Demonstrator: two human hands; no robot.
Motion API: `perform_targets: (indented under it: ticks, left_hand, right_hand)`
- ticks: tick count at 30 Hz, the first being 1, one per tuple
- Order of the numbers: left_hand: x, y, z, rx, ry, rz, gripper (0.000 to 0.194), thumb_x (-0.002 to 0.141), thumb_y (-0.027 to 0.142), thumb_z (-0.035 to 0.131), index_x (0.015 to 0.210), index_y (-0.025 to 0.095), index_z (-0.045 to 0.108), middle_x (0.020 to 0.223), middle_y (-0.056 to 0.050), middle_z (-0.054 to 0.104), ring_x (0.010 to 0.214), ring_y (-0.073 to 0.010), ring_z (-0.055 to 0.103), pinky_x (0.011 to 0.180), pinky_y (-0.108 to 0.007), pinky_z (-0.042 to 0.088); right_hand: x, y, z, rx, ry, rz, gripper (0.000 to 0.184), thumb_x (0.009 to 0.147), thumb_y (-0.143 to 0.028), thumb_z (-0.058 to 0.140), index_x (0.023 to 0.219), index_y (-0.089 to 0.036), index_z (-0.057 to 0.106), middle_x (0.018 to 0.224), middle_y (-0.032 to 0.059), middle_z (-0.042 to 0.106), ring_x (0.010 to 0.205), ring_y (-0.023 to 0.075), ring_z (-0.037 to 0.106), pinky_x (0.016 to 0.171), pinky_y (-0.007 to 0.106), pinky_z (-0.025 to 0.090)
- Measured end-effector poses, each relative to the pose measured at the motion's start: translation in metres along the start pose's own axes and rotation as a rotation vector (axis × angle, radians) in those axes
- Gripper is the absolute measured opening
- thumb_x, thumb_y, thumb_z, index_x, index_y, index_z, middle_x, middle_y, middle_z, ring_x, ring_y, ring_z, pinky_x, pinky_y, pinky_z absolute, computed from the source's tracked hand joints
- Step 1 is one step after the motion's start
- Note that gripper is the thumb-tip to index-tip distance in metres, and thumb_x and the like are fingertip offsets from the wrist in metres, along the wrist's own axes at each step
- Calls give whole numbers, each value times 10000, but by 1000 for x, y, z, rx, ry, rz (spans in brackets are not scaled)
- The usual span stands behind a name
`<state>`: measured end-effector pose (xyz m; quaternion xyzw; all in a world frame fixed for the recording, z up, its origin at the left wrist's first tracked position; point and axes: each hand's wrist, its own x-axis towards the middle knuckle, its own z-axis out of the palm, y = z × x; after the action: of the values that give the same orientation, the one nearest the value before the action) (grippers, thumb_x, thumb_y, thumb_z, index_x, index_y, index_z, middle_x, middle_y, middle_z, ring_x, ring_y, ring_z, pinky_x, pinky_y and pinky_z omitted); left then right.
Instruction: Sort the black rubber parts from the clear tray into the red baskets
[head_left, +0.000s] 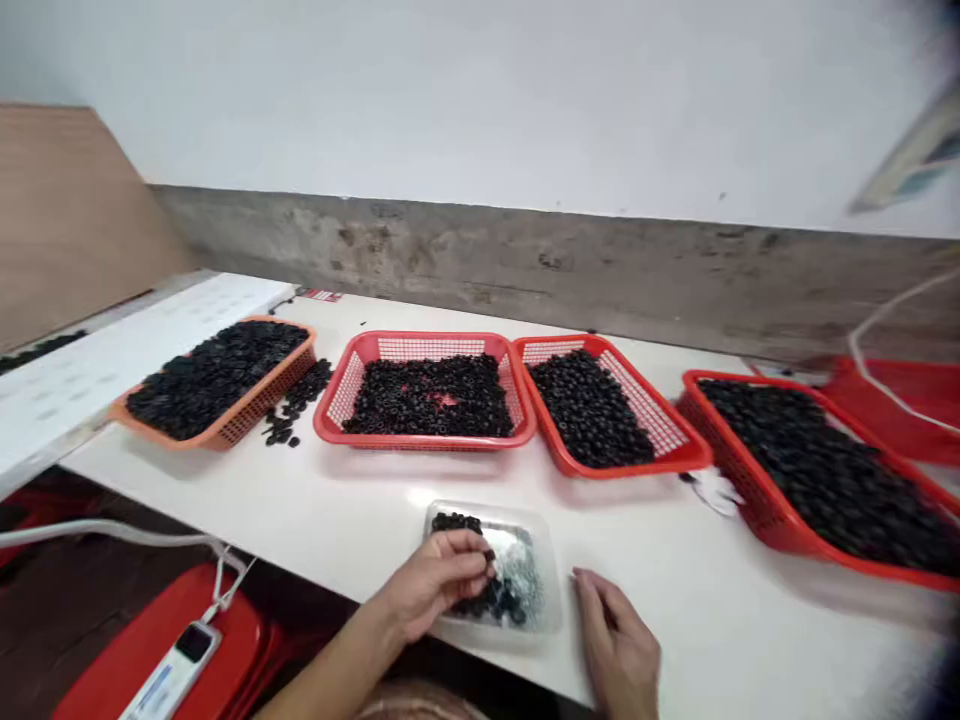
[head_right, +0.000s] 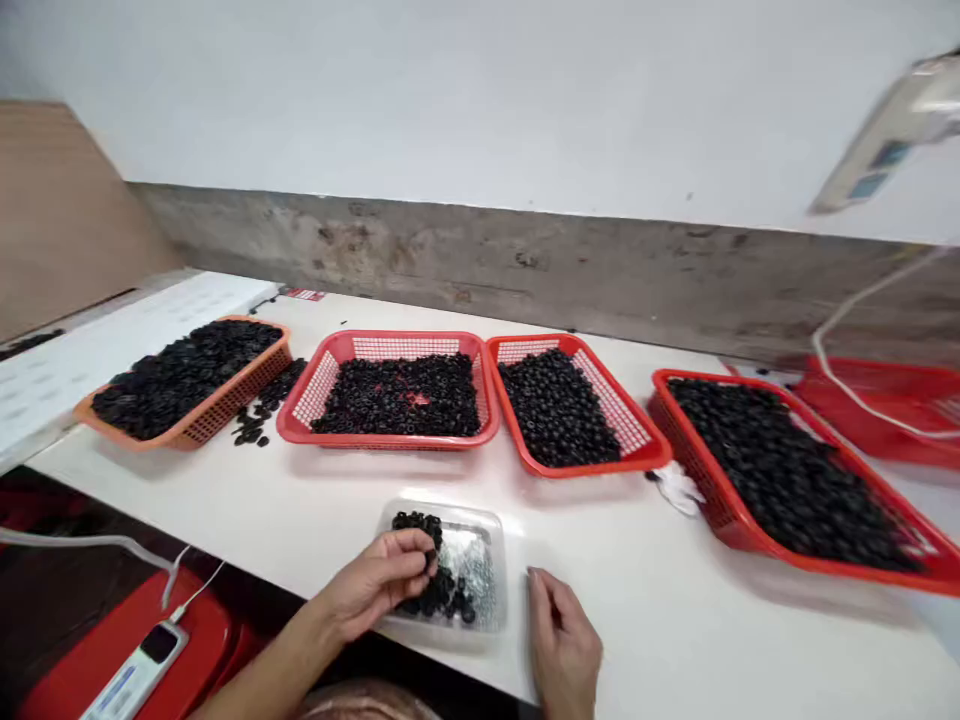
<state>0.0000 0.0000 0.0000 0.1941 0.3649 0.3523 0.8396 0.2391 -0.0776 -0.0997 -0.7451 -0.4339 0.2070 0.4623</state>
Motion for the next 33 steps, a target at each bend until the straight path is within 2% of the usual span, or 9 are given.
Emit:
perform_targets:
  ticks: [5, 12, 14, 19, 33]
  left_hand:
    - [1, 4, -1, 52, -28, -2, 352, 567, 232, 947, 825, 113, 739, 741, -44, 695, 572, -50, 564, 573, -125, 449]
    - [4, 6, -7, 86, -8, 15, 325, 609, 198, 927, 866, 113, 747, 795, -40, 684, 684, -82, 608, 616, -136, 484]
    - [2, 5, -7, 83, 5, 17, 323, 607, 187, 927, 864, 111, 748, 800, -40, 682, 710, -91, 616, 629, -139, 492]
    - [-2, 3, -4, 84, -38, 12, 316, 607, 206, 928, 842, 105, 743, 758, -40, 678, 604, -62, 558, 562, -129, 462]
    - [0, 5, -3, 54, -37, 7, 328, 590, 214, 938, 837, 117, 746, 757, -43, 687, 584, -53, 546, 581, -128, 461]
  right_hand:
    - [1, -13, 3, 98, 13, -103, 376, 905, -496, 558, 920, -172, 747, 944, 97, 754, 861, 240, 698, 766, 310, 556]
    - [0, -23, 5, 118, 36, -112, 336, 945, -437, 519, 916, -189, 743, 911, 69, 743, 798, 195, 685, 722, 273, 535]
    - [-1, -24, 4, 113, 32, -117, 344, 949, -437, 511, 916, -183, 741, 914, 74, 742, 796, 194, 683, 717, 274, 534]
    - [-1, -20, 3, 103, 5, -129, 335, 948, -434, 522, 938, -178, 738, 927, 82, 740, 816, 201, 679, 744, 285, 534]
    - [-5, -18, 0, 105, -15, -133, 316, 951, -425, 533, 931, -178, 729, 931, 78, 732, 844, 203, 680, 759, 281, 536]
